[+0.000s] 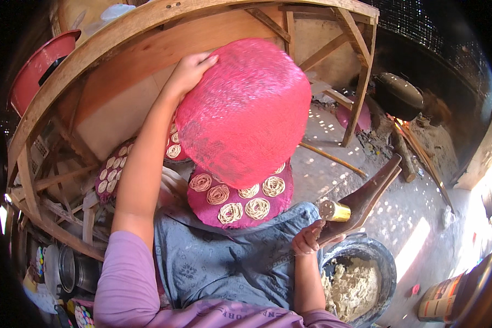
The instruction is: The person scoops dough from a bowl and loads it into a piping bag, then pipes spiral-shaped dough onto round trays. The person repeats this process across multiple trays, occasionally adjusting the bag and refilling it.
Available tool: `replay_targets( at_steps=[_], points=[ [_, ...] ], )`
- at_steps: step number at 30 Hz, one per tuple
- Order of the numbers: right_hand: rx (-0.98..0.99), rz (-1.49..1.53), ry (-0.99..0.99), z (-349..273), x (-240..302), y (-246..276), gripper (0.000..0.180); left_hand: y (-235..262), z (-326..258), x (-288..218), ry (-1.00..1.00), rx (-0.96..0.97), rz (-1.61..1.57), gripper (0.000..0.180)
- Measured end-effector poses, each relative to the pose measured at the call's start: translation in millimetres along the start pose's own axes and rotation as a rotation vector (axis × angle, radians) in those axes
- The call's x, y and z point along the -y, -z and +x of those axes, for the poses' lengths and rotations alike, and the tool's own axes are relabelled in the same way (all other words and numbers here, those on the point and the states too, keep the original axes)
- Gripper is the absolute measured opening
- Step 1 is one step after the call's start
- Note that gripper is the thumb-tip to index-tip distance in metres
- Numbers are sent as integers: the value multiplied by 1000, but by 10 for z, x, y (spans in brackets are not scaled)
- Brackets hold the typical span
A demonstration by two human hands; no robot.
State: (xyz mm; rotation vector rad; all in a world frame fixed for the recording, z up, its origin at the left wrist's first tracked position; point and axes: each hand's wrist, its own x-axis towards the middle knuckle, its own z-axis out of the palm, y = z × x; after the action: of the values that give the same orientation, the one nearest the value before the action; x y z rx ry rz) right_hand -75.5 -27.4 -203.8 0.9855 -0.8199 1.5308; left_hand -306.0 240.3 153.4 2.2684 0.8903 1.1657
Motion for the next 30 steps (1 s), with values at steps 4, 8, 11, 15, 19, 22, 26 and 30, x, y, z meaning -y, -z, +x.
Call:
replay_targets(
  at_steps=[4, 8, 11, 15, 19, 22, 26, 30],
  points=[
    [9, -15, -13, 38, -19, -22, 89, -34, -560, 716, 103, -102, -194, 28],
    [-2, 10, -17, 70, -27, -40, 88, -313, -1228, 1350, 237, -225, -203, 27],
    [32, 9, -38, 61, -16, -30, 89, -496, -1649, 1729, 322, -308, -177, 27],
    [39, -22, -43, 16, 7, 20, 90, -620, -1968, 1980, 329, -355, 99, 27],
    [36, -36, -61, -31, 19, 52, 92, -653, -2100, 1856, 334, -338, 203, 24],
    [10, -41, -68, -47, 19, 48, 91, -605, -2159, 1689, 332, -339, 239, 38],
    [-9, -37, -75, -34, 6, 34, 89, -411, -2179, 1608, 448, 45, 260, 33],
    [-11, -29, -78, 5, -26, 37, 90, -304, -2148, 1532, 578, 109, 89, 38]
  ],
)
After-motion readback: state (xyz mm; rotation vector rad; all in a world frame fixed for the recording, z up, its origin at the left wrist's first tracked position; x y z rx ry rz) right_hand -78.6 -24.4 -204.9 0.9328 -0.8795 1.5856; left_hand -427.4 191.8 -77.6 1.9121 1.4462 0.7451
